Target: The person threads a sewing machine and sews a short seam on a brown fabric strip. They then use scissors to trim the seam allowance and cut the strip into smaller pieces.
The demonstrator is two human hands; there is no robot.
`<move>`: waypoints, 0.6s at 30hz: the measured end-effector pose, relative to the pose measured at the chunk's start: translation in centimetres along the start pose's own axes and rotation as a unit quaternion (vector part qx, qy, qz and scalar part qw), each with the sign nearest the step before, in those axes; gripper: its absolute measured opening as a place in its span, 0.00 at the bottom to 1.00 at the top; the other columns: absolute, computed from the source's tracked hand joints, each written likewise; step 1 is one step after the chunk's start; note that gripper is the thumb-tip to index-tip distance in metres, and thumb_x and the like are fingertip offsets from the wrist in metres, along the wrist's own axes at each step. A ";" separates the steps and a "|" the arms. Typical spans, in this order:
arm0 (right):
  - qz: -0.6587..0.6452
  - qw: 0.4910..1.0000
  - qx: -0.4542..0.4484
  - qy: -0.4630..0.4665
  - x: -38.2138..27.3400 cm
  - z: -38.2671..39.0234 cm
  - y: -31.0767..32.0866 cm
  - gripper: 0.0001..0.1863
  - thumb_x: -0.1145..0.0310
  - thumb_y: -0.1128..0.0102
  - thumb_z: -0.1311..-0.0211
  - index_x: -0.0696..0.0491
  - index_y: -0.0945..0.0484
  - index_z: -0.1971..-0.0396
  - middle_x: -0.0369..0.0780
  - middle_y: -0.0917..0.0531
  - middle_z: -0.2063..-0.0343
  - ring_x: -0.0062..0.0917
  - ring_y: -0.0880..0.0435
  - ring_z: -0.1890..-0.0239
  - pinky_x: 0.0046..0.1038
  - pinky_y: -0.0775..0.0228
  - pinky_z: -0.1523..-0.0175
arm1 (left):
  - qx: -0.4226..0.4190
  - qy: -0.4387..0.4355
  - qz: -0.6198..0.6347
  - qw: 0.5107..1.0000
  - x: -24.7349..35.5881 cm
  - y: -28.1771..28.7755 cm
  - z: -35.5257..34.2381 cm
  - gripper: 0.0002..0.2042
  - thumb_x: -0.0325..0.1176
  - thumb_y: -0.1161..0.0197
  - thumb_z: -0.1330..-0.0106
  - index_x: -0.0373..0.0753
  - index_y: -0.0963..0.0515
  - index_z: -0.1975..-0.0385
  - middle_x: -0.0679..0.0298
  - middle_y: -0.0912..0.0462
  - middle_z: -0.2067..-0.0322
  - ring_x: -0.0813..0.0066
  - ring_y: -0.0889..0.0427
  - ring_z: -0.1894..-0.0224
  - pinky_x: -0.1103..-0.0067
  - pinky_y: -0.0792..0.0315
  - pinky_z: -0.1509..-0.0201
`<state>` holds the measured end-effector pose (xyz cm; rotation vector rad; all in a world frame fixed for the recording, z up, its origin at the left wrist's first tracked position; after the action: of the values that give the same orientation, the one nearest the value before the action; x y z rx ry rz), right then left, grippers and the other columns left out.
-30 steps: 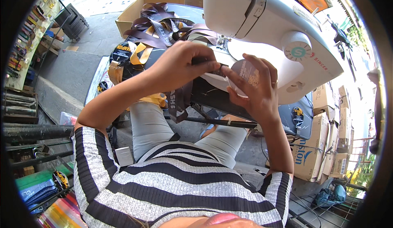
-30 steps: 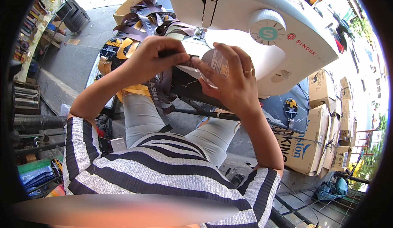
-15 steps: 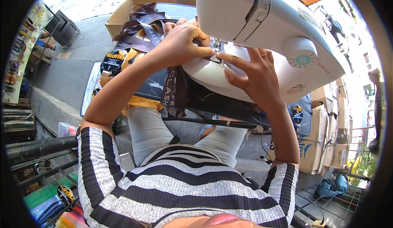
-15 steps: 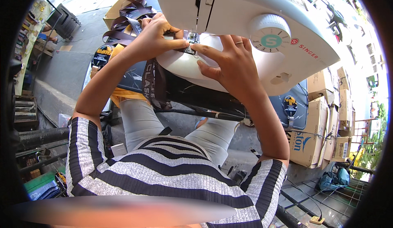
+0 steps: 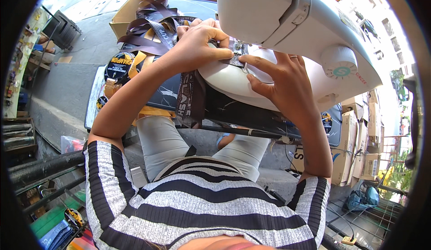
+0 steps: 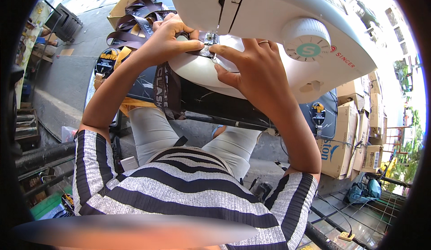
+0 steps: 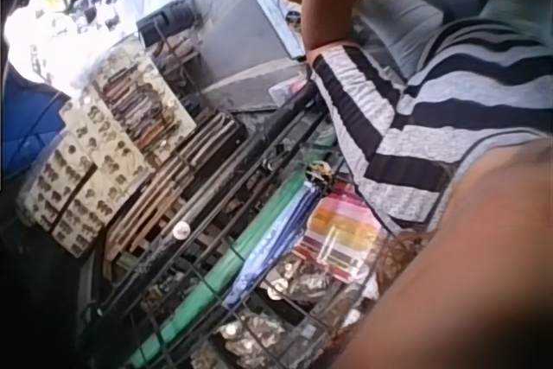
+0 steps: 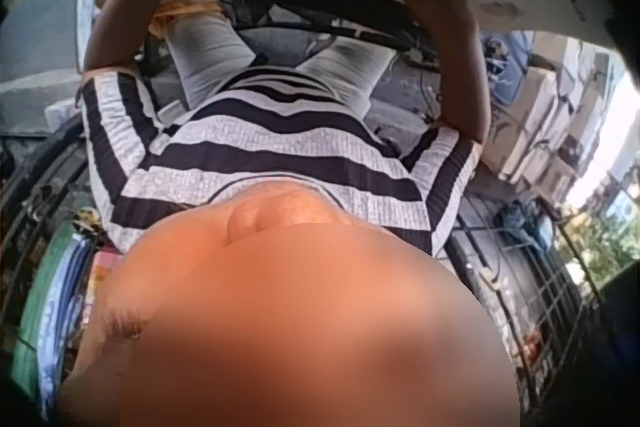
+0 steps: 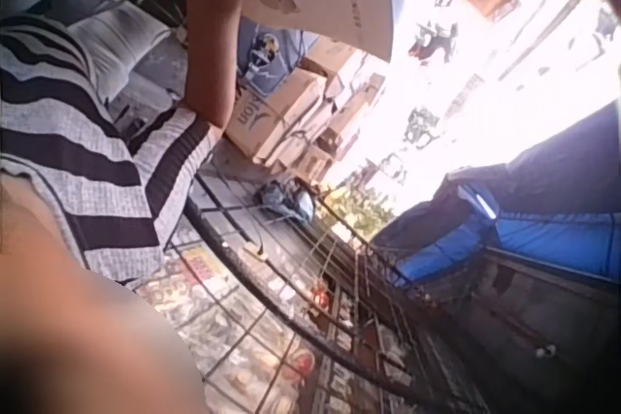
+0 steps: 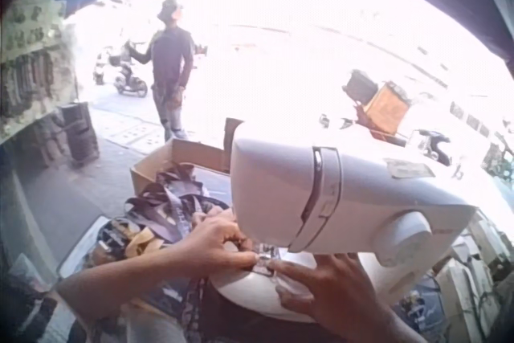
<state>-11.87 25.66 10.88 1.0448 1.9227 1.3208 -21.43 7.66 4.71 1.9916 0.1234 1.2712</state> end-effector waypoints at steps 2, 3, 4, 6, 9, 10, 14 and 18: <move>0.006 1.000 -0.003 -0.001 -0.1 0.0 0.1 0.19 0.60 0.33 0.47 0.34 0.17 0.53 0.43 0.23 0.51 0.40 0.27 0.45 0.40 0.40 0.37 | 0.002 0.000 -0.003 1.000 0.0 0.0 -0.1 0.14 0.49 0.32 0.49 0.45 0.15 0.72 0.63 0.23 0.65 0.63 0.34 0.49 0.66 0.49 0.47; 0.013 1.000 0.005 0.000 -0.2 0.0 0.1 0.19 0.60 0.33 0.47 0.34 0.17 0.53 0.43 0.23 0.51 0.40 0.27 0.45 0.40 0.39 0.37 | 0.016 -0.010 -0.019 1.000 0.0 0.1 -0.1 0.14 0.49 0.32 0.50 0.46 0.15 0.72 0.63 0.23 0.66 0.64 0.33 0.50 0.66 0.50 0.47; 0.020 1.000 0.013 0.001 -0.4 0.1 0.2 0.19 0.60 0.33 0.48 0.34 0.17 0.53 0.43 0.23 0.51 0.40 0.26 0.45 0.40 0.39 0.37 | 0.031 -0.018 -0.037 0.999 0.1 0.1 0.0 0.14 0.49 0.32 0.50 0.46 0.15 0.72 0.64 0.23 0.66 0.65 0.32 0.50 0.66 0.50 0.47; 0.026 0.999 0.019 -0.001 -0.5 0.1 0.1 0.19 0.60 0.33 0.48 0.34 0.17 0.53 0.43 0.23 0.51 0.39 0.26 0.45 0.39 0.39 0.37 | 0.043 -0.023 -0.051 0.997 0.3 0.2 0.0 0.14 0.49 0.32 0.51 0.47 0.15 0.73 0.64 0.23 0.67 0.66 0.31 0.51 0.66 0.50 0.47; 0.027 0.999 0.017 -0.010 -0.6 0.3 -0.1 0.20 0.60 0.32 0.48 0.35 0.18 0.52 0.42 0.22 0.51 0.38 0.26 0.45 0.39 0.40 0.37 | 0.025 -0.009 -0.037 0.999 0.2 0.2 -0.1 0.13 0.49 0.33 0.52 0.48 0.16 0.74 0.65 0.23 0.66 0.67 0.31 0.52 0.66 0.51 0.47; 0.030 0.999 0.019 -0.008 -0.7 0.3 -0.1 0.20 0.60 0.32 0.48 0.35 0.18 0.52 0.42 0.22 0.51 0.38 0.26 0.45 0.38 0.40 0.37 | 0.015 -0.002 -0.029 0.999 0.2 0.2 -0.1 0.13 0.49 0.33 0.52 0.48 0.16 0.74 0.65 0.23 0.66 0.67 0.30 0.52 0.66 0.51 0.47; 0.039 0.999 0.016 -0.011 -0.7 0.1 -0.3 0.19 0.60 0.33 0.49 0.36 0.18 0.53 0.41 0.21 0.52 0.37 0.26 0.45 0.38 0.41 0.36 | 0.008 -0.006 -0.029 1.000 0.0 0.1 -0.3 0.12 0.48 0.33 0.51 0.48 0.16 0.75 0.65 0.23 0.66 0.69 0.30 0.52 0.66 0.50 0.48; 0.032 0.999 0.009 -0.018 -0.7 0.0 -0.1 0.19 0.60 0.33 0.48 0.36 0.17 0.53 0.41 0.21 0.52 0.38 0.27 0.44 0.39 0.42 0.35 | 0.020 -0.021 -0.014 0.999 -0.1 0.0 -0.4 0.12 0.48 0.33 0.51 0.47 0.16 0.75 0.66 0.23 0.67 0.68 0.30 0.52 0.65 0.50 0.48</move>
<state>-11.53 25.06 10.76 1.1400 1.8925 1.3125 -21.80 7.78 4.71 2.0413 0.1571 1.2179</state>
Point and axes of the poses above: each hand's wrist, its own z-axis away from the middle knuckle, its own y-axis out of the back of the hand, x = y × z, the point moved 4 cm from there along -z, towards the middle knuckle
